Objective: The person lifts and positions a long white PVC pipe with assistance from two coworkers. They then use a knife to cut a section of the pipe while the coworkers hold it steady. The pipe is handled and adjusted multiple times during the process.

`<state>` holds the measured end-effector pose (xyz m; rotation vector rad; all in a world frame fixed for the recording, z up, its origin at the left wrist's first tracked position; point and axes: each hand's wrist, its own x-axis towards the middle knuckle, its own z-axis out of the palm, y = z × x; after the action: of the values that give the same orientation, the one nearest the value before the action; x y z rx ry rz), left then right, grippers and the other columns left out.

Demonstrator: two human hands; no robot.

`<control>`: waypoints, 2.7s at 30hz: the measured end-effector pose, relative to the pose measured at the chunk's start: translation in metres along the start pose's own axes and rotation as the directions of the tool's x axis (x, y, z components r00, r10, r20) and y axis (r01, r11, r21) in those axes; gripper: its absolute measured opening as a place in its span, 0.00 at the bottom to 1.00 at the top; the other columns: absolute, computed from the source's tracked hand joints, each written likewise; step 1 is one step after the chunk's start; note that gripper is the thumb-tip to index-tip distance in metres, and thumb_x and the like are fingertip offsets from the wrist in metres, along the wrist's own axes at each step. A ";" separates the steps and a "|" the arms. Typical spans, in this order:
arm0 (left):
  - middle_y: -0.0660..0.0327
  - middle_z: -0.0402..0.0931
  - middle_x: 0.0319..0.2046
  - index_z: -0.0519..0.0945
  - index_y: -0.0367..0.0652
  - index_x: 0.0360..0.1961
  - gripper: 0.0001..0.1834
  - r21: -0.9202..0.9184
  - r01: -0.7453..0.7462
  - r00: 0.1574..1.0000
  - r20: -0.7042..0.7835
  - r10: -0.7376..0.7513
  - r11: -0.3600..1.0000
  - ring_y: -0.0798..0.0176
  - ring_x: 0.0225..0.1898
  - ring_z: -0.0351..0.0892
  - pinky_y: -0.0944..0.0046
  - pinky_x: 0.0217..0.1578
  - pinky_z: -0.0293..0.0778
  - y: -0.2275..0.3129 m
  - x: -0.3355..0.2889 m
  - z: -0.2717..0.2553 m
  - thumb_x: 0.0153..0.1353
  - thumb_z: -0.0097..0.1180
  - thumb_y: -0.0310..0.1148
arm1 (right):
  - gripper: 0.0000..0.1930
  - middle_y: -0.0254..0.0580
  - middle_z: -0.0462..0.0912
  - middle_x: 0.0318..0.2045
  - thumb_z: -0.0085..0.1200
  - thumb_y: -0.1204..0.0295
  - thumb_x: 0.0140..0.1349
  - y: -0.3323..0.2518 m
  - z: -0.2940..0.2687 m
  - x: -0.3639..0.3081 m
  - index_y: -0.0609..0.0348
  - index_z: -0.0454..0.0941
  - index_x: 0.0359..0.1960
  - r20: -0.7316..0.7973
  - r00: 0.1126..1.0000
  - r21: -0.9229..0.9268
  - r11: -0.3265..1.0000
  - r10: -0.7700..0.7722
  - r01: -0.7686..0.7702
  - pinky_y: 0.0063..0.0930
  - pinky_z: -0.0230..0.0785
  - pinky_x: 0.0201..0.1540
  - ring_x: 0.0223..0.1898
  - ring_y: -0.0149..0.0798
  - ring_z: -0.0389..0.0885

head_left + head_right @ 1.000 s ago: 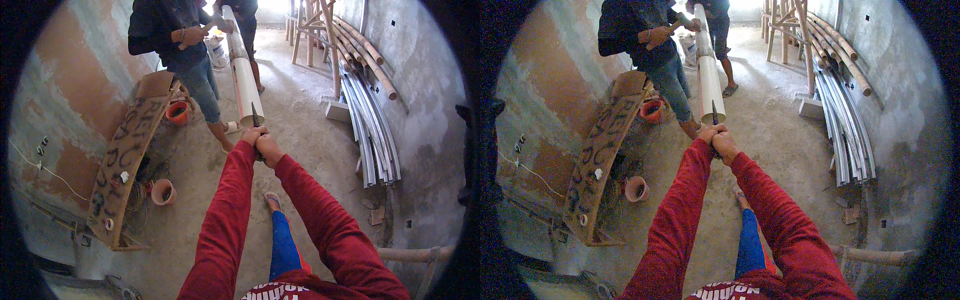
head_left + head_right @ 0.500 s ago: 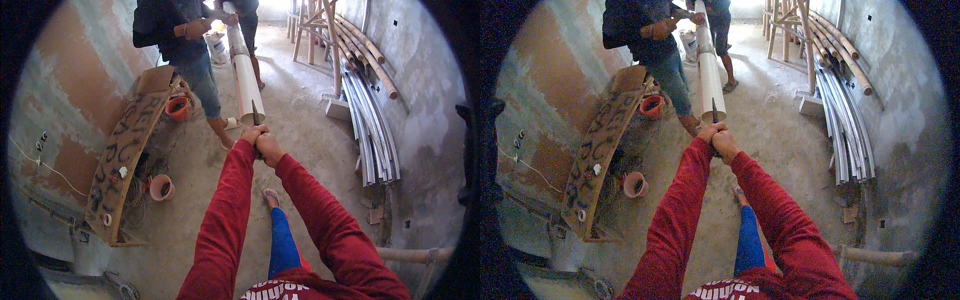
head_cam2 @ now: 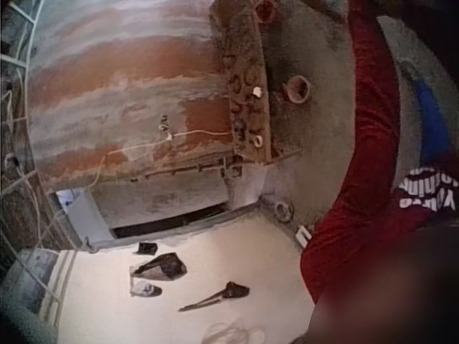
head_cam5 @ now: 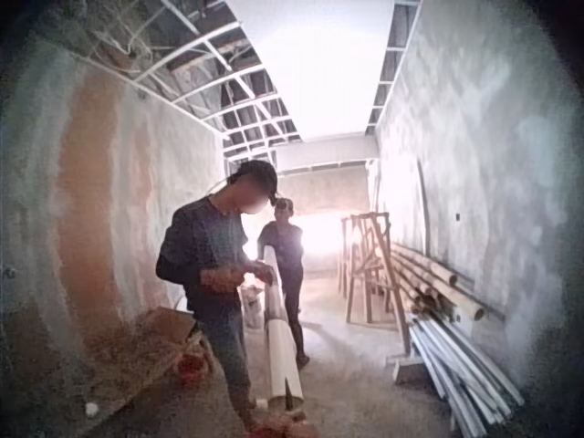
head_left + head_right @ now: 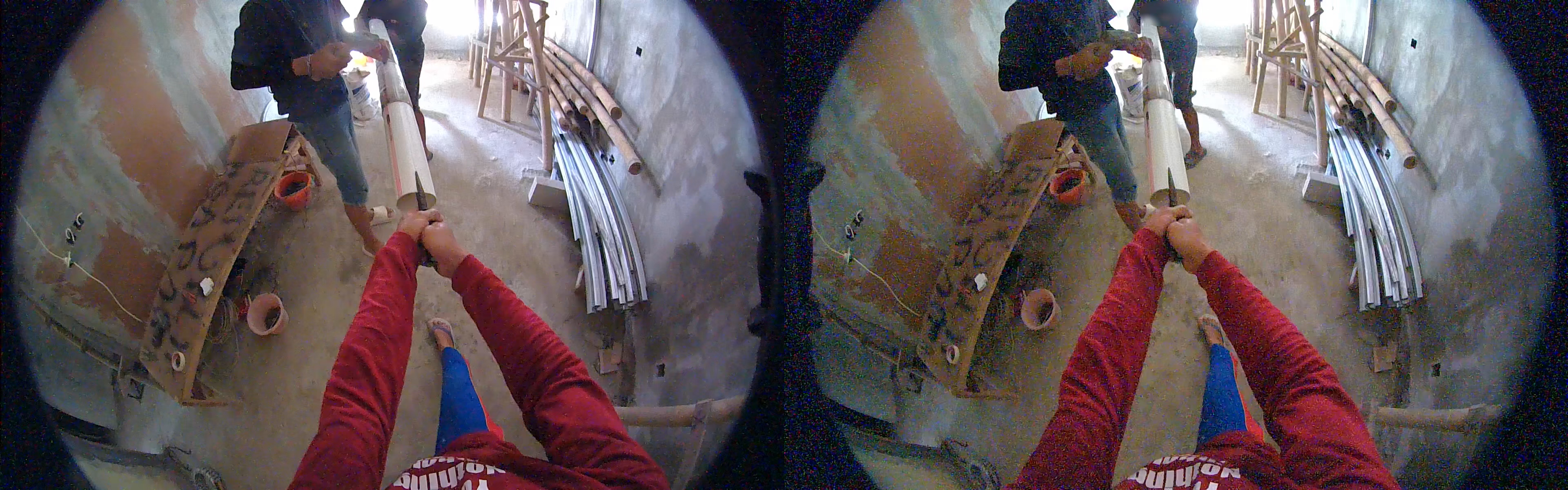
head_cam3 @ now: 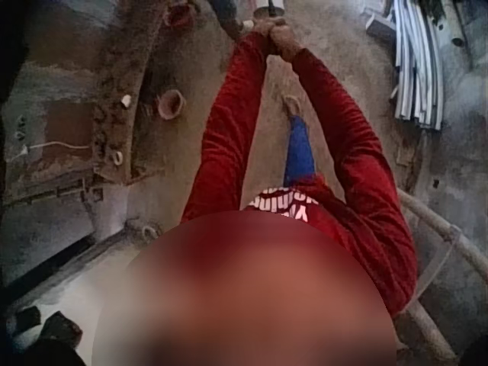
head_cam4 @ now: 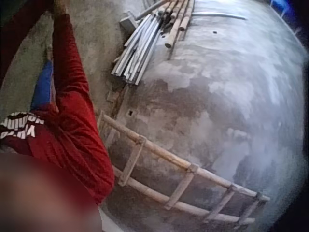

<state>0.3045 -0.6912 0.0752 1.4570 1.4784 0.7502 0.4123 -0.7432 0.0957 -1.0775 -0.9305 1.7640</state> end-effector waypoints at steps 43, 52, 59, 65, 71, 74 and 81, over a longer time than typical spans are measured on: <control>0.61 0.77 0.40 0.73 0.41 0.49 0.21 -0.563 -0.031 0.977 -0.191 -0.093 0.826 0.67 0.41 0.77 0.65 0.42 0.75 -0.062 0.020 -0.077 0.63 0.60 0.43 | 0.07 0.32 0.73 0.22 0.55 0.71 0.53 0.043 -0.034 0.000 0.56 0.73 0.33 0.027 0.995 -0.275 0.958 0.099 -0.088 0.29 0.66 0.25 0.23 0.30 0.71; 0.57 0.75 0.47 0.67 0.38 0.58 0.31 -0.735 0.139 0.985 0.032 -0.170 0.664 0.59 0.48 0.77 0.57 0.49 0.74 -0.008 0.159 -0.065 0.57 0.65 0.39 | 0.13 0.40 0.75 0.27 0.58 0.68 0.55 0.012 -0.057 0.041 0.61 0.71 0.37 -0.005 0.986 -0.414 0.897 0.169 -0.156 0.36 0.67 0.33 0.29 0.40 0.74; 0.56 0.78 0.47 0.69 0.37 0.58 0.35 -0.722 0.226 0.968 0.094 -0.231 0.654 0.58 0.46 0.79 0.58 0.49 0.75 0.046 0.132 -0.053 0.51 0.70 0.36 | 0.09 0.32 0.73 0.28 0.56 0.75 0.58 -0.006 -0.068 0.004 0.58 0.70 0.39 0.030 0.991 -0.325 0.939 0.132 -0.115 0.24 0.66 0.29 0.28 0.26 0.71; 0.57 0.80 0.43 0.75 0.37 0.54 0.32 -0.683 0.227 0.973 0.124 -0.196 0.694 0.60 0.43 0.80 0.59 0.47 0.76 0.056 0.097 -0.022 0.51 0.70 0.42 | 0.12 0.35 0.75 0.28 0.57 0.75 0.57 -0.014 -0.083 -0.043 0.57 0.70 0.42 0.044 0.996 -0.327 0.943 0.076 -0.058 0.25 0.69 0.30 0.29 0.29 0.75; 0.57 0.82 0.32 0.80 0.33 0.46 0.39 -0.523 0.119 0.992 0.096 -0.081 0.844 0.60 0.30 0.81 0.61 0.32 0.78 0.064 0.099 0.008 0.43 0.70 0.58 | 0.13 0.39 0.79 0.34 0.53 0.79 0.57 -0.054 -0.095 -0.077 0.58 0.70 0.45 0.071 0.974 -0.250 0.949 0.217 -0.193 0.28 0.71 0.30 0.31 0.35 0.79; 0.47 0.78 0.46 0.70 0.29 0.55 0.55 -0.521 0.165 0.980 -0.009 -0.198 0.837 0.54 0.43 0.80 0.57 0.45 0.76 0.074 0.101 0.005 0.33 0.73 0.60 | 0.16 0.41 0.79 0.37 0.52 0.79 0.57 -0.081 -0.095 -0.081 0.59 0.70 0.49 0.094 0.961 -0.271 0.935 0.262 -0.228 0.29 0.72 0.33 0.35 0.37 0.80; 0.50 0.79 0.42 0.70 0.35 0.57 0.52 -0.377 0.171 0.948 -0.187 -0.256 0.910 0.56 0.39 0.81 0.59 0.41 0.77 0.098 0.081 0.000 0.34 0.73 0.57 | 0.24 0.48 0.82 0.42 0.52 0.80 0.55 -0.138 -0.162 -0.088 0.65 0.68 0.56 0.306 0.798 -0.436 0.822 0.519 -0.367 0.33 0.75 0.42 0.41 0.43 0.82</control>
<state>0.3546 -0.5996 0.1481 0.9376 1.5500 1.0175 0.6236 -0.7475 0.1872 -1.2552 -1.3843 2.3476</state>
